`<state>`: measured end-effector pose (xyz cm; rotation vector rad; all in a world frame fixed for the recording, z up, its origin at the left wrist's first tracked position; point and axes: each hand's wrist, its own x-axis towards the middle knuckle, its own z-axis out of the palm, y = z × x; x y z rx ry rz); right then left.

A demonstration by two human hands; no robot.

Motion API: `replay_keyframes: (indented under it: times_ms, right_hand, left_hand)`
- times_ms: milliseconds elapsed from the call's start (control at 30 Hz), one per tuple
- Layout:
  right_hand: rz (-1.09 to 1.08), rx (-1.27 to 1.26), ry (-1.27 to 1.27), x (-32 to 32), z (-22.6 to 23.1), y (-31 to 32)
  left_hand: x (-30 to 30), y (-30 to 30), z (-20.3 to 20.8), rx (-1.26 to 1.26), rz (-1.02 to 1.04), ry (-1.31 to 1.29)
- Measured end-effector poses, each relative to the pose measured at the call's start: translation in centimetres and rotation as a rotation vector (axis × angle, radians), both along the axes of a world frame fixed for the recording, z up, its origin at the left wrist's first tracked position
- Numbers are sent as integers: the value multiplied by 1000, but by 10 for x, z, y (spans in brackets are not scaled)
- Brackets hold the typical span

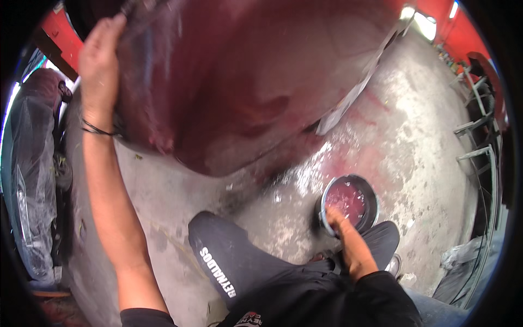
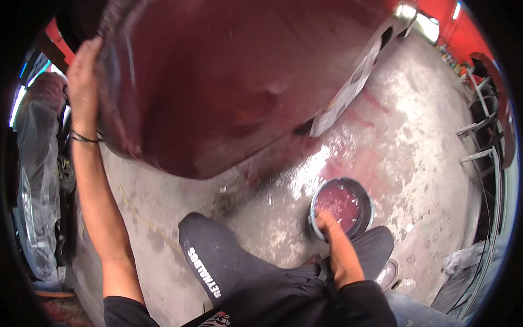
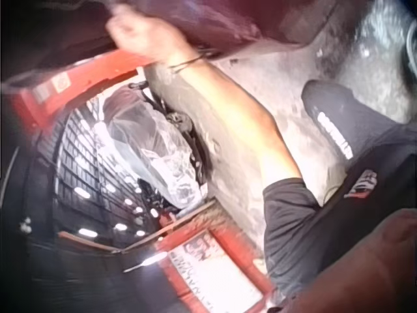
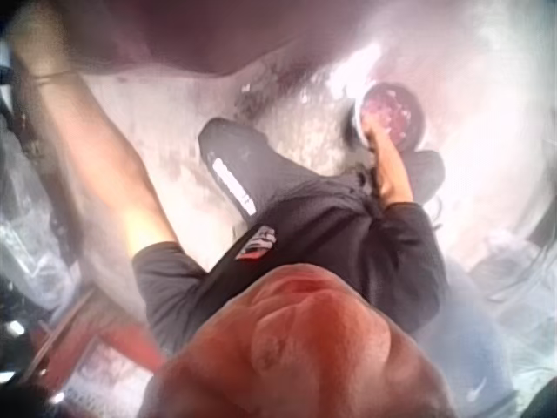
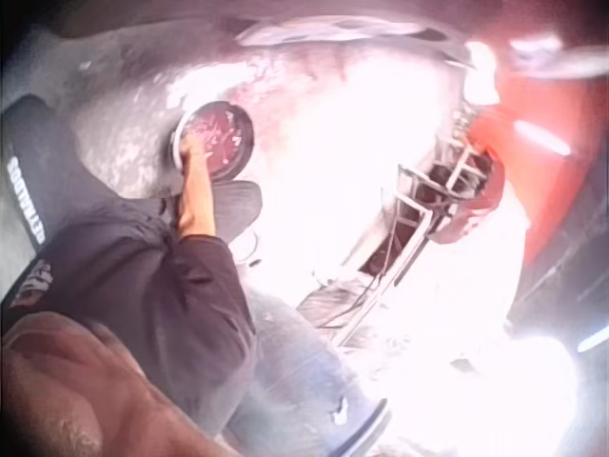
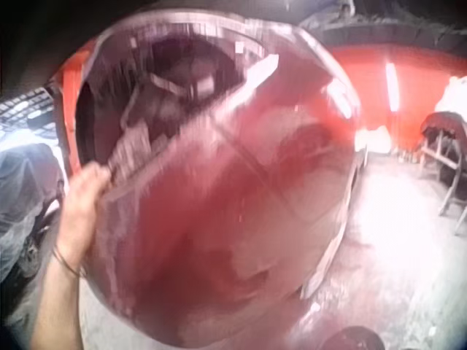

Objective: The person is polishing a maroon car bumper. They use a yellow sponge to apply a liquid from a bucket to the bumper's surface, then switch to a sanding block to rub the surface. Finally, they use a grey cloth to wipe the bumper clean.

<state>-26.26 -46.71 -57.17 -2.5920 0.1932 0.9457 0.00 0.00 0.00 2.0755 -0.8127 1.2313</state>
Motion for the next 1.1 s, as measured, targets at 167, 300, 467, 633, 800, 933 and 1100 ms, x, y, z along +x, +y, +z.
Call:
replay_keyframes:
  times_ms: [167,300,467,633,800,933,1100]
  right_hand:
    - [-460,86,57,-4,38,-56]
    - [-860,526,-265,23,155,-52]
    - [-1201,1121,-640,68,272,-50]
    - [-895,736,-1344,165,378,59]
    - [-560,667,-1613,167,382,193]
    - [-627,630,-1472,202,393,129]
    - [-835,649,-1402,245,418,20]
  left_hand:
    - [-20,-34,5,-204,-115,225]
    - [-33,-14,12,-269,-87,264]
    - [-28,-25,7,-279,-111,264]
    - [-23,-17,6,-279,-105,266]
    - [-24,-23,8,-235,-81,224]
    - [-35,-9,10,-202,-26,206]
    - [-39,-37,14,-225,12,221]
